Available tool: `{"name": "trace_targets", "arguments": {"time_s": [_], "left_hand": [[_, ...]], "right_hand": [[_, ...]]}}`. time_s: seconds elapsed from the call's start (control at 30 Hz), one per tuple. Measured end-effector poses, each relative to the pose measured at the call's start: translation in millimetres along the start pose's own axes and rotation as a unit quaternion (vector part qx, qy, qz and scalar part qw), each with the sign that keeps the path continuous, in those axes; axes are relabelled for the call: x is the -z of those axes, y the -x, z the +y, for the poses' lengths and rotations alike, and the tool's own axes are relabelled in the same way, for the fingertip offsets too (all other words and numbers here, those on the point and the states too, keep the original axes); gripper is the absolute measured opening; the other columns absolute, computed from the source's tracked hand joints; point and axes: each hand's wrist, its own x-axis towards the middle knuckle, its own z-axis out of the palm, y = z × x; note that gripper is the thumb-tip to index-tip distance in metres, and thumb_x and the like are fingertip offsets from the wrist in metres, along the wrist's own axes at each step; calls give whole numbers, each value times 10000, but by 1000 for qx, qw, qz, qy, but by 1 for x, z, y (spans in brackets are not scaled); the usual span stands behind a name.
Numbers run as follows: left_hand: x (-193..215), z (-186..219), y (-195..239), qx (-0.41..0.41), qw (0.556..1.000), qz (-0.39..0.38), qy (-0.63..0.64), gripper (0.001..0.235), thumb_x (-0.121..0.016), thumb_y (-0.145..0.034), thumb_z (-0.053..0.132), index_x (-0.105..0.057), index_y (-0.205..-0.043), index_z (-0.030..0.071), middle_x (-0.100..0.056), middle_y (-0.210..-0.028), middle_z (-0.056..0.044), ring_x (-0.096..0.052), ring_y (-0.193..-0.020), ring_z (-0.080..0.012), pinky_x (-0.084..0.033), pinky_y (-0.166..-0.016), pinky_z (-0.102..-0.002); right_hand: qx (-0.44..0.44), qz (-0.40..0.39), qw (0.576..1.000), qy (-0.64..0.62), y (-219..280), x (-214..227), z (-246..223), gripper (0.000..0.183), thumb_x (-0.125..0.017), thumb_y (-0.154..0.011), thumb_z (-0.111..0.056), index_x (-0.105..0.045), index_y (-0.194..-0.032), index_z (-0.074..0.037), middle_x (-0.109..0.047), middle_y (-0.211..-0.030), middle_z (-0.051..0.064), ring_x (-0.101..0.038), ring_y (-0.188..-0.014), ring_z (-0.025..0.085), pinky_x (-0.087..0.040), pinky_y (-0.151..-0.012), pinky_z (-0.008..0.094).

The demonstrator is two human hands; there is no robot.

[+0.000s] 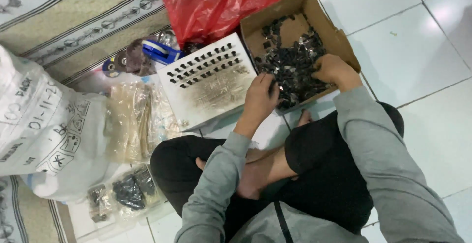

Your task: The person sits on the floor and repeatedly picks small black plastic parts from a cardboard box, places them onto a white tray, and then returns them to the box. The cycle of picking, placing, and returning continues throughout the clip.

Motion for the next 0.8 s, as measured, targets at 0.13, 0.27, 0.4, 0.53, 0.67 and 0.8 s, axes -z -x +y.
{"name": "trace_targets", "arguments": {"time_s": [0.13, 0.27, 0.4, 0.53, 0.67, 0.8], "left_hand": [[-48, -5, -54, 47, 992, -113, -22, 237, -593, -968, 103, -657, -1160, -22, -665, -952, -205, -704, -942, -358, -621, -768, -426], [-109, -49, -75, 69, 971, -201, -106, 340, -649, -924, 45, -633, -1252, -44, -641, -1120, -293, -704, -1022, -433, -648, -786, -442], [-141, -73, -100, 77, 958, -231, -155, 331, -647, -966, 59, -636, -1270, -71, -596, -1227, -328, -686, -1059, -478, -657, -785, -495], [-163, -86, -97, 87, 945, -249, -193, 287, -670, -968, 95, -678, -1224, -34, -627, -1192, -286, -711, -1026, -436, -663, -788, -482], [-150, -66, -104, 111, 937, -278, -179, 275, -625, -961, -17, -682, -1230, -33, -604, -1279, -278, -702, -1055, -425, -639, -875, -503], [-180, -107, -94, 221, 953, -208, -6, 215, -655, -954, 80, -728, -1144, 12, -705, -1115, -243, -731, -976, -402, -660, -773, -449]], "right_hand": [[-8, 67, 997, -23, -32, -11, -15, 312, -632, -962, -294, -788, -1185, -142, -759, -1093, 243, -708, -1065, 450, -603, -833, 552], [-7, -16, 998, -52, -50, -26, -22, 454, -600, -941, -124, -674, -1381, -37, -651, -1320, 320, -631, -1207, 481, -566, -970, 547], [-22, 8, 996, -86, -51, -23, -28, 483, -566, -921, -56, -650, -1395, -11, -648, -1318, 321, -645, -1187, 470, -579, -942, 556], [-20, -9, 996, -82, -37, -9, -42, 491, -569, -931, -64, -630, -1415, -6, -641, -1334, 318, -646, -1194, 463, -581, -936, 562], [-37, 11, 991, -131, -46, -20, -35, 403, -521, -934, -26, -661, -1286, 110, -667, -1206, 368, -677, -1064, 490, -611, -796, 573], [-43, 44, 978, -198, -104, -69, 4, 291, -568, -966, -85, -712, -1083, 139, -682, -1027, 392, -706, -895, 465, -620, -644, 485]]}}
